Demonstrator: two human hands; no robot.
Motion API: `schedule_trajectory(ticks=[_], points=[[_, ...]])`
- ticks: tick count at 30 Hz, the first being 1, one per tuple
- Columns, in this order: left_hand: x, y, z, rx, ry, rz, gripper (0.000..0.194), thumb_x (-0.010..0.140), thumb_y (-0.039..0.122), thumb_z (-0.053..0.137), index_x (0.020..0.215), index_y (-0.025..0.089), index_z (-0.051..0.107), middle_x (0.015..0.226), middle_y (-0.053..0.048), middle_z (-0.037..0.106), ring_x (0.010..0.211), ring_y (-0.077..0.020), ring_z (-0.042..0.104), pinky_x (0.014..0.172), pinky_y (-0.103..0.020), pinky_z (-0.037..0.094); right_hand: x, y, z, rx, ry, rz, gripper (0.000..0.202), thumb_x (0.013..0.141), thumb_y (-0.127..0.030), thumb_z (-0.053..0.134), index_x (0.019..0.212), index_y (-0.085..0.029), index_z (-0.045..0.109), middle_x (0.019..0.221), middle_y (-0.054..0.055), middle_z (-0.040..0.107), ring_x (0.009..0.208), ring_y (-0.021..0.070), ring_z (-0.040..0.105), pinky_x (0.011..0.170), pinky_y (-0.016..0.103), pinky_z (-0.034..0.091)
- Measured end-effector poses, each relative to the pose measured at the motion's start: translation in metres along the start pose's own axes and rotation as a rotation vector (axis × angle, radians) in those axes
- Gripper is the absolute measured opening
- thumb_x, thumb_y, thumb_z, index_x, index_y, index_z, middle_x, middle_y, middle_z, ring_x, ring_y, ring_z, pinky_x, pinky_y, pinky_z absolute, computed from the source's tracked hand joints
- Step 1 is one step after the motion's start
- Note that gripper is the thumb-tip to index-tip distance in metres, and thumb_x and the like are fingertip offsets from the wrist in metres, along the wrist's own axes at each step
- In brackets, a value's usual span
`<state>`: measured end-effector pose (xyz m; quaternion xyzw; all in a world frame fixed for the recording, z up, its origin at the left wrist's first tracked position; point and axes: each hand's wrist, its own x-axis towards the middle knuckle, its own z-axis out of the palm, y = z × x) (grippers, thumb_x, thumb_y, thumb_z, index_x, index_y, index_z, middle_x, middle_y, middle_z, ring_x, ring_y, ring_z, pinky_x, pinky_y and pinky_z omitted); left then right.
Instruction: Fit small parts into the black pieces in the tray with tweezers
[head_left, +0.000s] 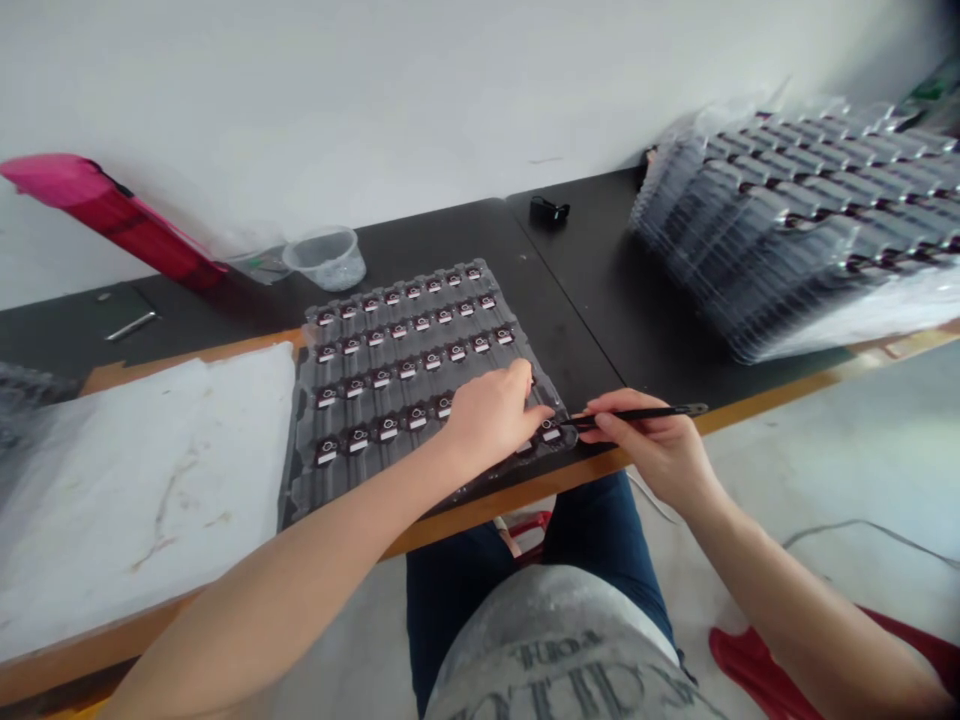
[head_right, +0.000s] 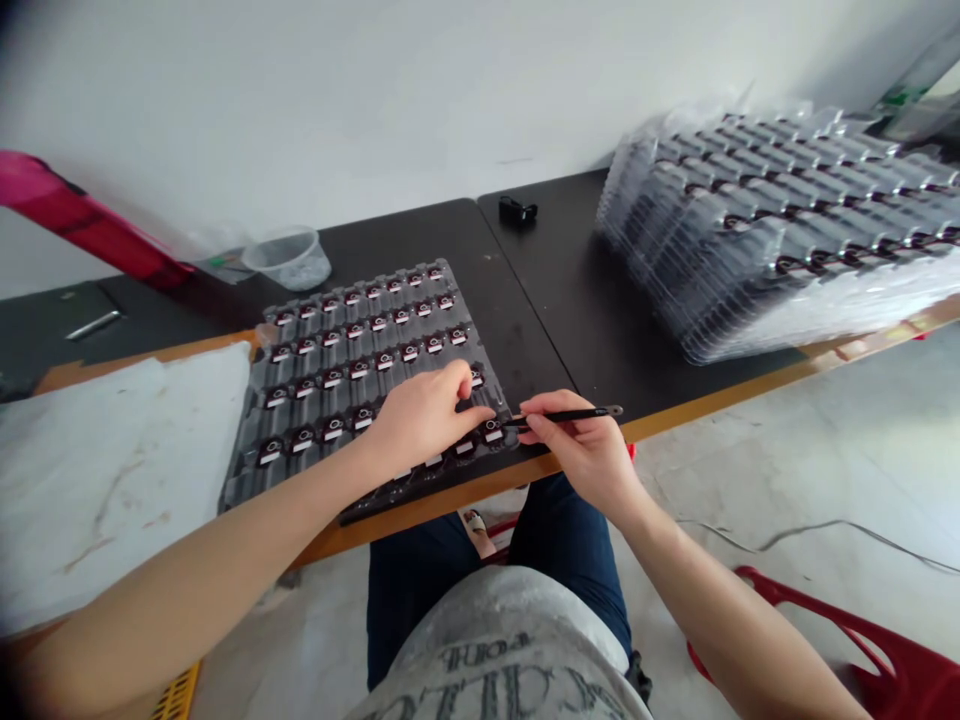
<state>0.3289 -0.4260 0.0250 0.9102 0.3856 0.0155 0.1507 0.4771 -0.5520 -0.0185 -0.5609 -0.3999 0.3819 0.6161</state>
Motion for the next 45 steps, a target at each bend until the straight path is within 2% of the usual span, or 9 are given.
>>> schedule_trajectory(ticks=[7, 12, 21, 24, 26, 29, 32, 36, 45], points=[[0.003, 0.002, 0.008, 0.075, 0.011, 0.004, 0.033, 0.074, 0.05, 0.058, 0.083, 0.021, 0.048, 0.079, -0.004, 0.066, 0.071, -0.0248, 0.063, 0.051, -0.028, 0.035, -0.001, -0.004, -0.001, -0.043, -0.041, -0.017, 0.01, 0.084, -0.024, 0.063, 0.089, -0.016, 0.066, 0.093, 0.004, 0.059, 0.075, 0.0162, 0.067, 0.073, 0.027, 0.06], [0.005, 0.003, 0.009, 0.095, 0.015, 0.02, 0.033, 0.071, 0.05, 0.06, 0.084, 0.021, 0.048, 0.08, -0.004, 0.066, 0.073, -0.0249, 0.064, 0.053, -0.029, 0.039, -0.002, -0.004, -0.001, -0.047, -0.052, -0.036, 0.008, 0.084, -0.022, 0.062, 0.088, -0.017, 0.066, 0.092, 0.003, 0.059, 0.075, 0.0154, 0.067, 0.072, 0.025, 0.06], [0.003, 0.002, 0.007, 0.039, 0.018, 0.014, 0.031, 0.071, 0.047, 0.062, 0.08, 0.021, 0.048, 0.072, -0.001, 0.062, 0.068, -0.021, 0.06, 0.051, -0.027, 0.033, -0.006, -0.015, -0.011, -0.075, 0.014, -0.084, 0.01, 0.083, -0.025, 0.063, 0.09, -0.017, 0.066, 0.092, 0.005, 0.061, 0.077, 0.0176, 0.066, 0.074, 0.03, 0.06], [0.001, -0.002, 0.0, -0.185, 0.041, -0.033, 0.03, 0.074, 0.049, 0.058, 0.073, 0.021, 0.047, 0.062, 0.001, 0.055, 0.058, -0.0154, 0.053, 0.05, -0.026, 0.03, -0.009, -0.022, -0.011, -0.061, 0.041, -0.121, 0.009, 0.083, -0.026, 0.063, 0.089, -0.019, 0.066, 0.093, 0.006, 0.061, 0.079, 0.0193, 0.066, 0.074, 0.033, 0.061], [-0.001, -0.005, -0.004, -0.495, 0.019, -0.094, 0.034, 0.077, 0.052, 0.055, 0.069, 0.02, 0.046, 0.058, 0.002, 0.049, 0.052, -0.0115, 0.046, 0.049, -0.025, 0.029, -0.01, -0.027, -0.008, -0.031, 0.049, -0.164, 0.009, 0.083, -0.026, 0.064, 0.089, -0.021, 0.066, 0.094, 0.006, 0.06, 0.082, 0.0212, 0.065, 0.075, 0.037, 0.061], [-0.004, -0.008, -0.009, -1.149, -0.164, -0.253, 0.036, 0.081, 0.051, 0.05, 0.068, 0.018, 0.046, 0.059, 0.003, 0.046, 0.048, -0.0076, 0.04, 0.046, -0.022, 0.028, -0.012, -0.034, -0.002, 0.008, 0.03, -0.217, 0.008, 0.083, -0.028, 0.064, 0.089, -0.022, 0.066, 0.093, 0.006, 0.059, 0.087, 0.024, 0.064, 0.074, 0.04, 0.061], [-0.008, -0.01, -0.009, -1.643, -0.315, -0.44, 0.037, 0.086, 0.049, 0.044, 0.072, 0.016, 0.049, 0.063, 0.0, 0.049, 0.051, -0.0076, 0.046, 0.048, -0.021, 0.035, -0.01, -0.039, 0.006, -0.033, -0.052, -0.275, 0.008, 0.084, -0.024, 0.062, 0.091, -0.023, 0.066, 0.094, 0.007, 0.059, 0.089, 0.0242, 0.063, 0.073, 0.041, 0.059], [-0.013, -0.011, -0.009, -1.825, -0.325, -0.556, 0.044, 0.088, 0.052, 0.038, 0.076, 0.013, 0.054, 0.069, -0.004, 0.057, 0.06, -0.011, 0.056, 0.057, -0.023, 0.045, -0.003, -0.038, 0.016, -0.167, -0.137, -0.378, 0.014, 0.084, -0.016, 0.061, 0.094, -0.023, 0.068, 0.095, 0.007, 0.061, 0.088, 0.0227, 0.062, 0.076, 0.039, 0.055], [-0.024, -0.016, -0.009, -1.892, -0.312, -0.53, 0.051, 0.086, 0.058, 0.035, 0.077, 0.013, 0.055, 0.072, -0.005, 0.058, 0.063, -0.012, 0.057, 0.065, -0.027, 0.048, 0.005, -0.035, 0.037, -0.281, -0.26, -0.433, 0.018, 0.085, -0.014, 0.058, 0.098, -0.023, 0.067, 0.094, 0.006, 0.062, 0.086, 0.02, 0.06, 0.072, 0.033, 0.053]])
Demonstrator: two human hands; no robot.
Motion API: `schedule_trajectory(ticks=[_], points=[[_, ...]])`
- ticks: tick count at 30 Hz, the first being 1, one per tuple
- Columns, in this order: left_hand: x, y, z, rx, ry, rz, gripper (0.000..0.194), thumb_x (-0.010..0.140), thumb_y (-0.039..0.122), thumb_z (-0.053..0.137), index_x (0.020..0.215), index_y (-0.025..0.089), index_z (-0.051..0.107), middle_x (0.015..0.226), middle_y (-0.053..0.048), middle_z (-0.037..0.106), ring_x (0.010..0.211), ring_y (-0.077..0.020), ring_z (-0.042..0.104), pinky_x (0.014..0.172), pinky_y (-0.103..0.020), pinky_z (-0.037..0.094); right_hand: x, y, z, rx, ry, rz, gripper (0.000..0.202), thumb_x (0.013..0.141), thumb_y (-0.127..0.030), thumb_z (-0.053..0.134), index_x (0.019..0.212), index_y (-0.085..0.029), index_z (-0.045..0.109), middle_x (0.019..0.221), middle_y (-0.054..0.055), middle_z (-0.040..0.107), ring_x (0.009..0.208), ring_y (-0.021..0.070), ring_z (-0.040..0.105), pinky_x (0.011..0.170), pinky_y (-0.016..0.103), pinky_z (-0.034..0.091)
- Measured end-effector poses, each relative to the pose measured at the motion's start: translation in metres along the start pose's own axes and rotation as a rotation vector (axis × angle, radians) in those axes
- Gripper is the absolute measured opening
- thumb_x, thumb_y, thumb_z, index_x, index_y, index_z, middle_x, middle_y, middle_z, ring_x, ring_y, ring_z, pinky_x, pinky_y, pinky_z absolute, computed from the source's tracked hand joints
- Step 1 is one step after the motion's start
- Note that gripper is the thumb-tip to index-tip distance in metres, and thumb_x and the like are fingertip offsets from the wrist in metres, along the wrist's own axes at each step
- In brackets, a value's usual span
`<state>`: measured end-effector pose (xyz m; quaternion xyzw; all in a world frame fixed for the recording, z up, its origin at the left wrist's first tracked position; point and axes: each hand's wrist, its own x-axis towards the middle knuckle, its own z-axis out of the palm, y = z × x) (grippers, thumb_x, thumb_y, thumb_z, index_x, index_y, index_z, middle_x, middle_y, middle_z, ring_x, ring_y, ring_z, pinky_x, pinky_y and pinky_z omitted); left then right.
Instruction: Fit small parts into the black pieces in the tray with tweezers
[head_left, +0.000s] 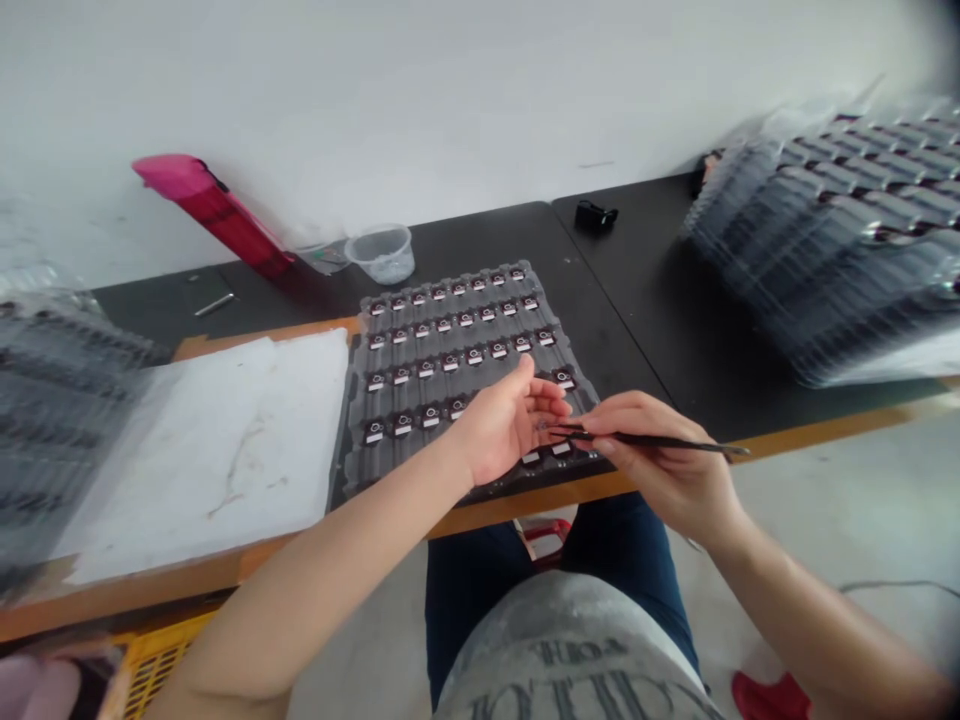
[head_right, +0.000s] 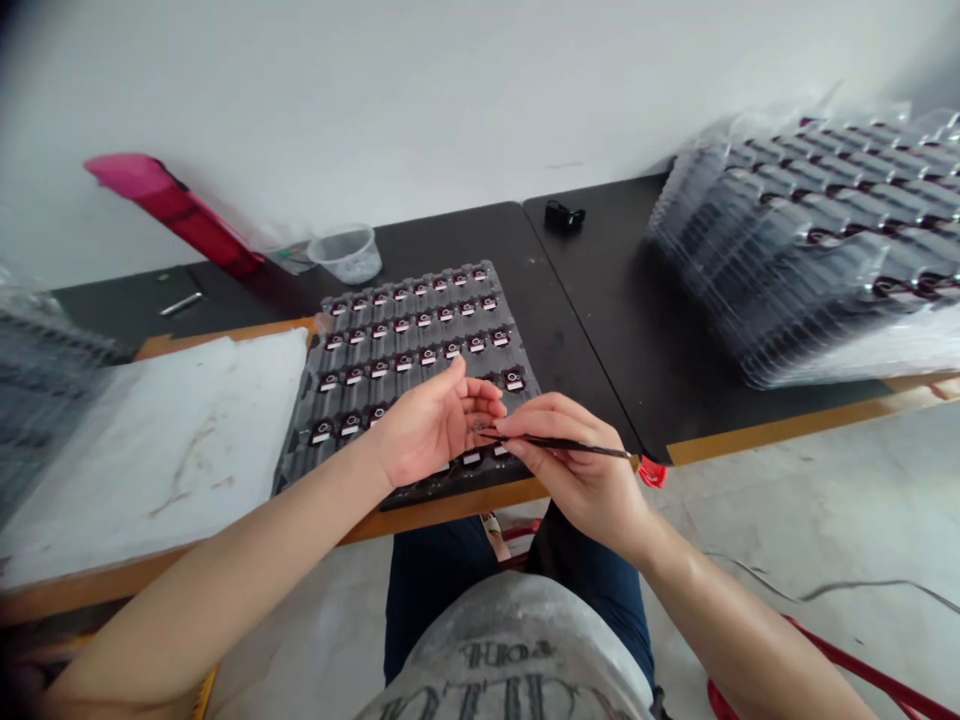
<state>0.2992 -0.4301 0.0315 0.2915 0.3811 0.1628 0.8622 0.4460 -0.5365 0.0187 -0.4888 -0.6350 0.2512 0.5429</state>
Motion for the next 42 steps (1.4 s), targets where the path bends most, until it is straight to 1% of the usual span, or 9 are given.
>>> schedule_trajectory(ticks=[18, 25, 28, 30, 32, 35, 37, 39, 42], points=[[-0.008, 0.0, -0.004, -0.02, -0.061, 0.044, 0.052, 0.086, 0.058, 0.035, 0.077, 0.012, 0.058, 0.078, -0.006, 0.058, 0.066, -0.0113, 0.056, 0.066, -0.025, 0.049, 0.002, 0.001, 0.012, 0.079, -0.03, -0.001, 0.019, 0.085, -0.012, 0.058, 0.098, -0.023, 0.068, 0.093, 0.006, 0.06, 0.081, 0.0173, 0.06, 0.068, 0.03, 0.054], [-0.009, 0.001, -0.003, 0.08, -0.038, 0.063, 0.056, 0.084, 0.062, 0.032, 0.08, 0.013, 0.058, 0.083, -0.009, 0.059, 0.072, -0.014, 0.058, 0.073, -0.029, 0.05, -0.004, 0.0, 0.009, 0.109, 0.019, 0.017, 0.02, 0.084, -0.013, 0.059, 0.098, -0.024, 0.068, 0.095, 0.006, 0.062, 0.078, 0.0186, 0.063, 0.067, 0.032, 0.056], [-0.008, 0.001, -0.006, 0.133, -0.037, 0.083, 0.051, 0.083, 0.061, 0.037, 0.081, 0.014, 0.057, 0.08, -0.006, 0.058, 0.071, -0.0133, 0.057, 0.07, -0.028, 0.049, -0.009, 0.0, 0.004, 0.152, 0.066, 0.04, 0.02, 0.084, -0.013, 0.059, 0.097, -0.026, 0.068, 0.099, 0.006, 0.062, 0.078, 0.0195, 0.063, 0.067, 0.035, 0.058], [-0.009, 0.002, -0.011, 0.296, 0.01, 0.149, 0.041, 0.082, 0.055, 0.046, 0.082, 0.015, 0.056, 0.073, -0.002, 0.054, 0.062, -0.0102, 0.053, 0.062, -0.025, 0.045, -0.013, 0.001, 0.001, 0.163, 0.081, 0.07, 0.02, 0.084, -0.013, 0.059, 0.096, -0.026, 0.068, 0.1, 0.006, 0.061, 0.078, 0.0199, 0.064, 0.068, 0.036, 0.058], [-0.009, 0.002, -0.016, 0.598, 0.101, 0.282, 0.03, 0.08, 0.047, 0.053, 0.084, 0.017, 0.055, 0.067, 0.002, 0.05, 0.055, -0.0081, 0.046, 0.055, -0.023, 0.038, -0.016, 0.005, -0.001, 0.154, 0.085, 0.097, 0.019, 0.084, -0.014, 0.059, 0.096, -0.026, 0.068, 0.1, 0.006, 0.061, 0.078, 0.0198, 0.063, 0.069, 0.036, 0.058], [-0.01, 0.001, -0.021, 1.116, 0.221, 0.494, 0.021, 0.079, 0.039, 0.057, 0.088, 0.02, 0.054, 0.061, 0.005, 0.047, 0.053, -0.0095, 0.043, 0.053, -0.024, 0.032, -0.022, 0.014, -0.002, 0.106, 0.07, 0.125, 0.018, 0.085, -0.015, 0.059, 0.097, -0.025, 0.068, 0.099, 0.006, 0.06, 0.078, 0.0189, 0.063, 0.069, 0.035, 0.058], [-0.008, -0.001, -0.022, 1.368, 0.244, 0.582, 0.018, 0.078, 0.035, 0.058, 0.088, 0.021, 0.053, 0.06, 0.005, 0.047, 0.057, -0.0116, 0.046, 0.055, -0.025, 0.031, -0.024, 0.018, -0.003, 0.05, 0.041, 0.135, 0.019, 0.085, -0.014, 0.058, 0.097, -0.024, 0.068, 0.099, 0.006, 0.059, 0.078, 0.0182, 0.063, 0.07, 0.034, 0.057], [-0.005, -0.003, -0.021, 1.521, 0.245, 0.634, 0.017, 0.078, 0.033, 0.059, 0.087, 0.02, 0.052, 0.065, 0.003, 0.051, 0.063, -0.014, 0.05, 0.057, -0.027, 0.032, -0.026, 0.021, -0.003, 0.0, 0.024, 0.137, 0.019, 0.085, -0.014, 0.058, 0.097, -0.024, 0.068, 0.099, 0.006, 0.059, 0.079, 0.0178, 0.062, 0.071, 0.032, 0.056], [0.001, -0.004, -0.018, 1.642, 0.245, 0.635, 0.018, 0.077, 0.032, 0.06, 0.087, 0.02, 0.051, 0.075, 0.0, 0.057, 0.073, -0.018, 0.055, 0.059, -0.028, 0.034, -0.027, 0.022, -0.004, -0.047, 0.013, 0.129, 0.02, 0.085, -0.013, 0.058, 0.098, -0.024, 0.068, 0.098, 0.005, 0.059, 0.081, 0.0176, 0.062, 0.072, 0.031, 0.055]])
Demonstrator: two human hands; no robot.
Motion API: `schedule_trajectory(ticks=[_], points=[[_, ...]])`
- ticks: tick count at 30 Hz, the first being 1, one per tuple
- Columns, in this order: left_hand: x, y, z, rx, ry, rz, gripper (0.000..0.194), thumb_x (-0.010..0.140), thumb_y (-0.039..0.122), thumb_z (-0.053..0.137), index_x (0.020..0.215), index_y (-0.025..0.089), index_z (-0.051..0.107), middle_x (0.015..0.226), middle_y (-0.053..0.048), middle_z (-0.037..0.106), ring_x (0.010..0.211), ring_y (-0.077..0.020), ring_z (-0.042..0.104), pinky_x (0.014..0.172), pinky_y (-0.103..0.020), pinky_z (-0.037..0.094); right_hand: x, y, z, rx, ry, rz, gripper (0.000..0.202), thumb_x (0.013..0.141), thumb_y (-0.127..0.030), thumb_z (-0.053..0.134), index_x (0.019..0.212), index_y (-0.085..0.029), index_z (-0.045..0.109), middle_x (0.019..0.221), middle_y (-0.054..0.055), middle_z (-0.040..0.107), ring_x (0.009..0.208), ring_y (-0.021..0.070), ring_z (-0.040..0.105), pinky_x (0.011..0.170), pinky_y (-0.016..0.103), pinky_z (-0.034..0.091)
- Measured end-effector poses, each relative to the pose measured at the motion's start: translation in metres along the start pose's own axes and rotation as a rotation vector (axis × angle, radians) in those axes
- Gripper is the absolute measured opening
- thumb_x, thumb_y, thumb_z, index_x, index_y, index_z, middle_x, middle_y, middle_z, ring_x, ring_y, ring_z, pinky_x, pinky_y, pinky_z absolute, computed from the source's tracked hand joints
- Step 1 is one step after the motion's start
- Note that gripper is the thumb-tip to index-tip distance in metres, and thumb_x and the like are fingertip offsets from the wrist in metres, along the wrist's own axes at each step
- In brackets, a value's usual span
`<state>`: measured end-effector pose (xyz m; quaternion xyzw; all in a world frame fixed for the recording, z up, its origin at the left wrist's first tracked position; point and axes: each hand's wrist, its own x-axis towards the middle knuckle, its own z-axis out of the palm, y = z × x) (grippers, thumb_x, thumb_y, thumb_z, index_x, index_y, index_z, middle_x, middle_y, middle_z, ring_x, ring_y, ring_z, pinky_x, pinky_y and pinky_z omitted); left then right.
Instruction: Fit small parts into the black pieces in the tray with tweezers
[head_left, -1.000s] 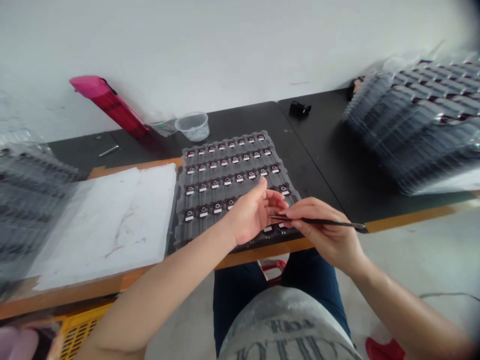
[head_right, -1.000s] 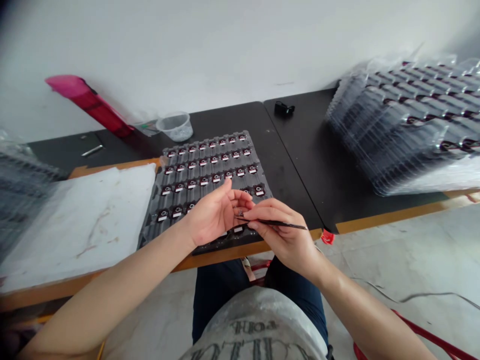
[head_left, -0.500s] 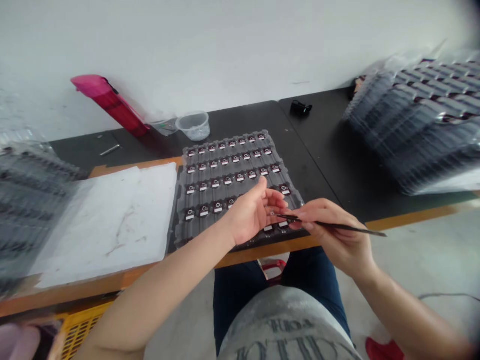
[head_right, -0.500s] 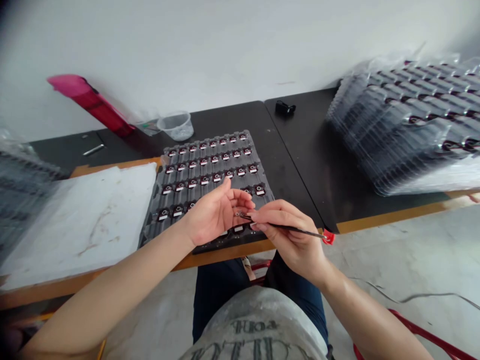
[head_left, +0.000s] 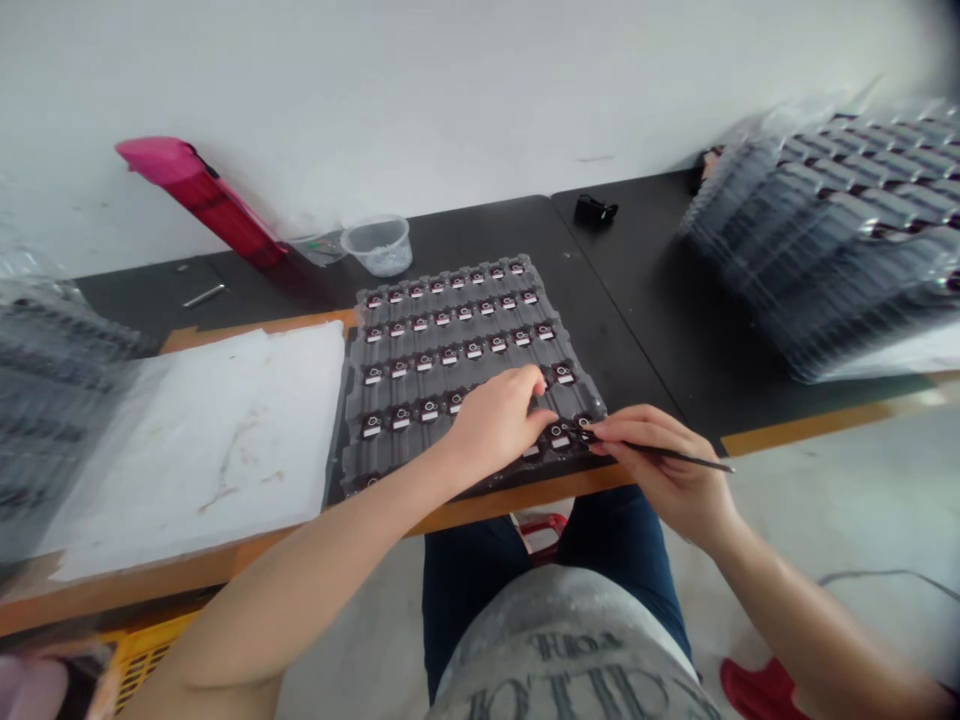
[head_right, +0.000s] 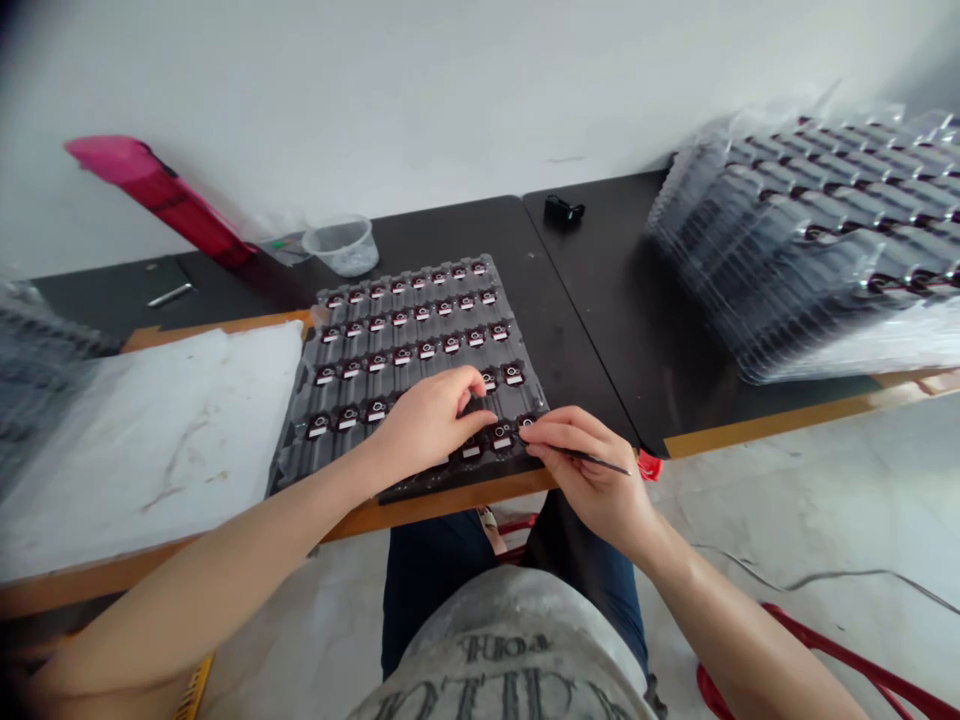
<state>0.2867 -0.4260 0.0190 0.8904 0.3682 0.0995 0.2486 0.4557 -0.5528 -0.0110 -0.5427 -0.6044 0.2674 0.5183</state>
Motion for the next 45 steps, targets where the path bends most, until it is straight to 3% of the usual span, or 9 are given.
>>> schedule_trajectory(ticks=[14, 45], points=[[0.007, 0.003, 0.007, 0.117, -0.051, -0.011, 0.023, 0.075, 0.037, 0.062, 0.083, 0.021, 0.047, 0.083, 0.0, 0.061, 0.075, -0.0196, 0.057, 0.058, -0.029, 0.033, 0.002, 0.001, -0.001, -0.042, -0.022, -0.097, 0.023, 0.084, -0.007, 0.058, 0.099, -0.021, 0.068, 0.096, 0.005, 0.059, 0.084, 0.0162, 0.059, 0.072, 0.028, 0.051], [0.005, 0.004, 0.014, 0.199, 0.0, -0.003, 0.028, 0.072, 0.04, 0.064, 0.084, 0.022, 0.046, 0.086, -0.001, 0.061, 0.075, -0.0205, 0.059, 0.057, -0.029, 0.035, 0.001, -0.003, -0.003, -0.065, -0.012, -0.091, 0.023, 0.083, -0.006, 0.059, 0.098, -0.02, 0.068, 0.096, 0.005, 0.06, 0.085, 0.0155, 0.059, 0.073, 0.027, 0.05]])
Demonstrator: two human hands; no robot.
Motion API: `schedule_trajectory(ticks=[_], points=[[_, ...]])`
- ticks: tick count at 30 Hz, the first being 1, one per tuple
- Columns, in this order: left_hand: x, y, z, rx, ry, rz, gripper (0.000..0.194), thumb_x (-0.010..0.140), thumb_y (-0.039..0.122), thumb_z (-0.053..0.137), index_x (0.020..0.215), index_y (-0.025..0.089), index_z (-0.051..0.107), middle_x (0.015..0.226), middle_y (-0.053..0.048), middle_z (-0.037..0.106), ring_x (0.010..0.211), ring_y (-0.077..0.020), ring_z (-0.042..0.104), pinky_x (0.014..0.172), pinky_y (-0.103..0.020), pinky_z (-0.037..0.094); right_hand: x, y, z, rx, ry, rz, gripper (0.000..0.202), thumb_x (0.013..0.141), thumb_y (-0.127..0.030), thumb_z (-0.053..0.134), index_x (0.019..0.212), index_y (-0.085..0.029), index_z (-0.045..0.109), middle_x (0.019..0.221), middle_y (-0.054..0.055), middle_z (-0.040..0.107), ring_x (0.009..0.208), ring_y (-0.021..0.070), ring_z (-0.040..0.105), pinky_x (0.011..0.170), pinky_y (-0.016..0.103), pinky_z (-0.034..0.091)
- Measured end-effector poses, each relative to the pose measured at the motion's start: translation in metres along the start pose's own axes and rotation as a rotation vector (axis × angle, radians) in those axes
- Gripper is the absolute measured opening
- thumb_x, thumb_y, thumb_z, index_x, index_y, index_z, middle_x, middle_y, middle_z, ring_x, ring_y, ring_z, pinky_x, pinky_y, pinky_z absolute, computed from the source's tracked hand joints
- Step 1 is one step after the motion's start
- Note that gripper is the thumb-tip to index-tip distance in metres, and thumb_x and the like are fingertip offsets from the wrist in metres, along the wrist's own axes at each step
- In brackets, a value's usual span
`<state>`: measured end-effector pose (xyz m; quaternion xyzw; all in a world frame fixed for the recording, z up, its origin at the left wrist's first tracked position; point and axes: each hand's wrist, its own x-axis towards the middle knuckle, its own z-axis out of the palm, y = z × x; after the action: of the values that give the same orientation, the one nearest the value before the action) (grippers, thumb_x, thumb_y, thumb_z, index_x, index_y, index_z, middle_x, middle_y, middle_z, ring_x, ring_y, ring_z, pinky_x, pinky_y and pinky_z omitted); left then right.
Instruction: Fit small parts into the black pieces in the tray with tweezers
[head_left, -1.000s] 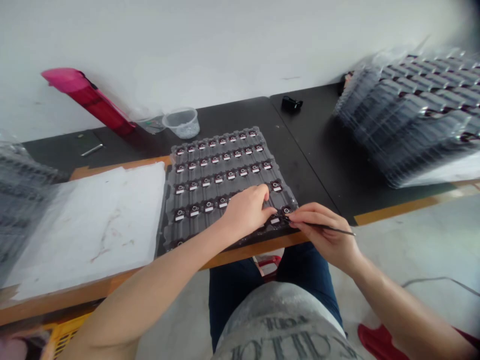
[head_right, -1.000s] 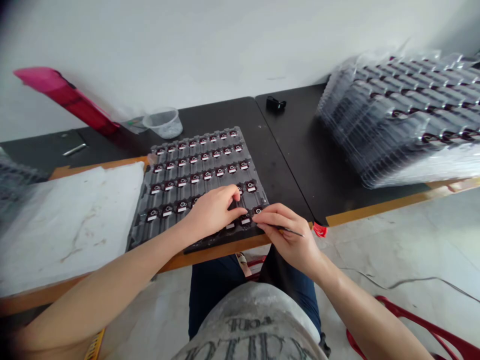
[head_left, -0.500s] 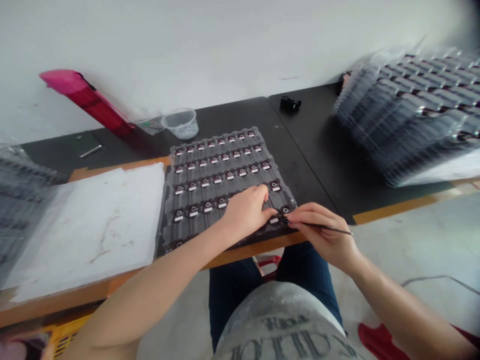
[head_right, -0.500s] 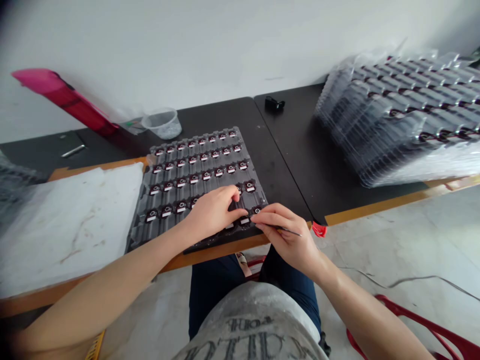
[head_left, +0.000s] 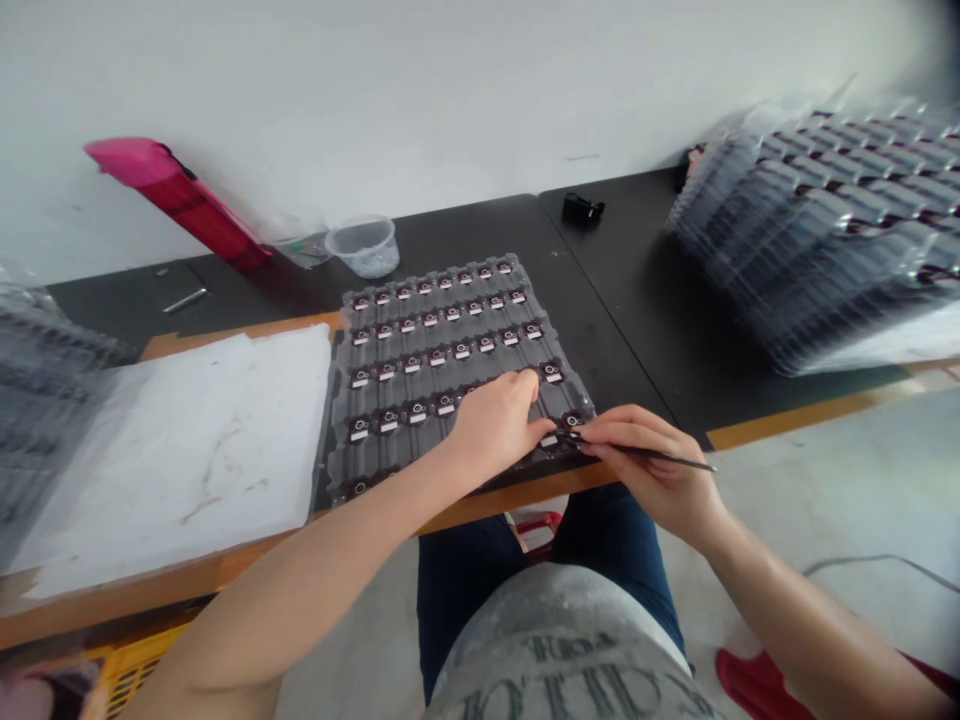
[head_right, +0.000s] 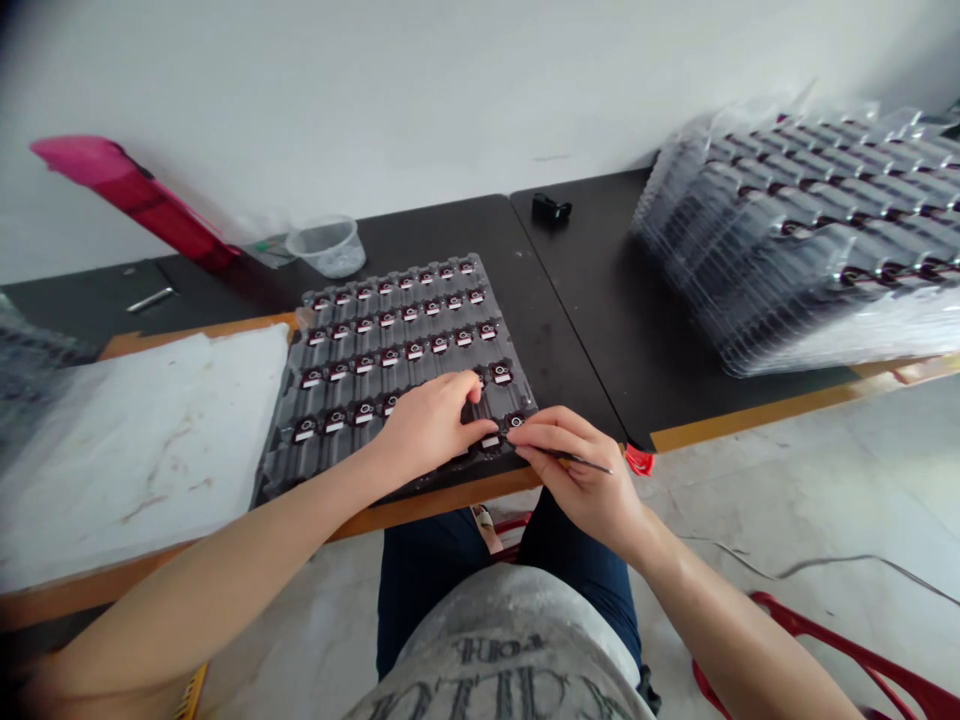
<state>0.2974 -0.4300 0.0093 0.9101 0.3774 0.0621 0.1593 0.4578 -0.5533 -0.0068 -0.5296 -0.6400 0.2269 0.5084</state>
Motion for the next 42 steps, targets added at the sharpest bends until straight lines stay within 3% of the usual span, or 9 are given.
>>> schedule_trajectory(ticks=[8, 11, 14, 18, 21, 32, 42], points=[[0.001, 0.0, 0.001, -0.044, 0.012, -0.01, 0.029, 0.069, 0.04, 0.066, 0.081, 0.021, 0.047, 0.08, 0.0, 0.059, 0.07, -0.0183, 0.056, 0.055, -0.028, 0.032, -0.003, 0.001, -0.007, 0.022, 0.058, 0.022, 0.021, 0.083, -0.009, 0.059, 0.097, -0.021, 0.068, 0.097, 0.006, 0.06, 0.083, 0.0181, 0.061, 0.071, 0.032, 0.053], [0.002, -0.002, -0.005, -0.17, 0.013, -0.042, 0.027, 0.072, 0.042, 0.063, 0.077, 0.021, 0.048, 0.068, 0.002, 0.054, 0.062, -0.0155, 0.051, 0.053, -0.027, 0.029, -0.005, 0.001, -0.007, 0.055, 0.099, 0.027, 0.021, 0.083, -0.01, 0.059, 0.097, -0.023, 0.068, 0.099, 0.007, 0.06, 0.084, 0.0195, 0.062, 0.073, 0.035, 0.055], [0.004, -0.008, -0.014, -0.535, -0.011, -0.157, 0.029, 0.077, 0.048, 0.057, 0.072, 0.019, 0.049, 0.057, 0.003, 0.046, 0.052, -0.0116, 0.043, 0.05, -0.025, 0.027, -0.003, -0.002, -0.006, 0.122, 0.164, 0.019, 0.02, 0.084, -0.011, 0.059, 0.097, -0.024, 0.067, 0.101, 0.007, 0.059, 0.088, 0.0219, 0.062, 0.076, 0.039, 0.056], [0.005, -0.017, -0.023, -1.325, -0.185, -0.422, 0.037, 0.08, 0.053, 0.05, 0.075, 0.016, 0.05, 0.06, 0.003, 0.043, 0.047, -0.0067, 0.038, 0.045, -0.021, 0.023, 0.007, -0.01, 0.0, 0.263, 0.198, 0.056, 0.016, 0.085, -0.014, 0.058, 0.096, -0.023, 0.066, 0.101, 0.008, 0.058, 0.093, 0.024, 0.061, 0.077, 0.041, 0.058], [0.001, -0.023, -0.025, -1.587, -0.262, -0.53, 0.044, 0.081, 0.058, 0.045, 0.078, 0.015, 0.051, 0.061, 0.001, 0.047, 0.046, -0.0066, 0.04, 0.043, -0.019, 0.024, 0.018, -0.016, 0.01, 0.349, 0.179, 0.073, 0.014, 0.086, -0.016, 0.058, 0.096, -0.022, 0.065, 0.101, 0.008, 0.057, 0.092, 0.0231, 0.061, 0.077, 0.039, 0.059], [-0.024, -0.027, -0.025, -1.561, -0.173, -0.319, 0.058, 0.081, 0.068, 0.031, 0.086, 0.015, 0.055, 0.07, -0.005, 0.058, 0.05, -0.0083, 0.047, 0.044, -0.02, 0.026, 0.041, -0.022, 0.044, 0.281, 0.047, 0.017, 0.013, 0.086, -0.021, 0.059, 0.097, -0.022, 0.066, 0.097, 0.007, 0.061, 0.085, 0.0196, 0.061, 0.076, 0.035, 0.055], [-0.032, -0.021, -0.029, -1.566, -0.19, -0.299, 0.054, 0.082, 0.066, 0.034, 0.086, 0.017, 0.054, 0.074, -0.004, 0.06, 0.056, -0.0091, 0.052, 0.044, -0.02, 0.027, 0.046, -0.03, 0.053, 0.201, 0.032, -0.088, 0.013, 0.086, -0.016, 0.058, 0.095, -0.022, 0.065, 0.091, 0.005, 0.063, 0.086, 0.0187, 0.059, 0.075, 0.032, 0.05]])
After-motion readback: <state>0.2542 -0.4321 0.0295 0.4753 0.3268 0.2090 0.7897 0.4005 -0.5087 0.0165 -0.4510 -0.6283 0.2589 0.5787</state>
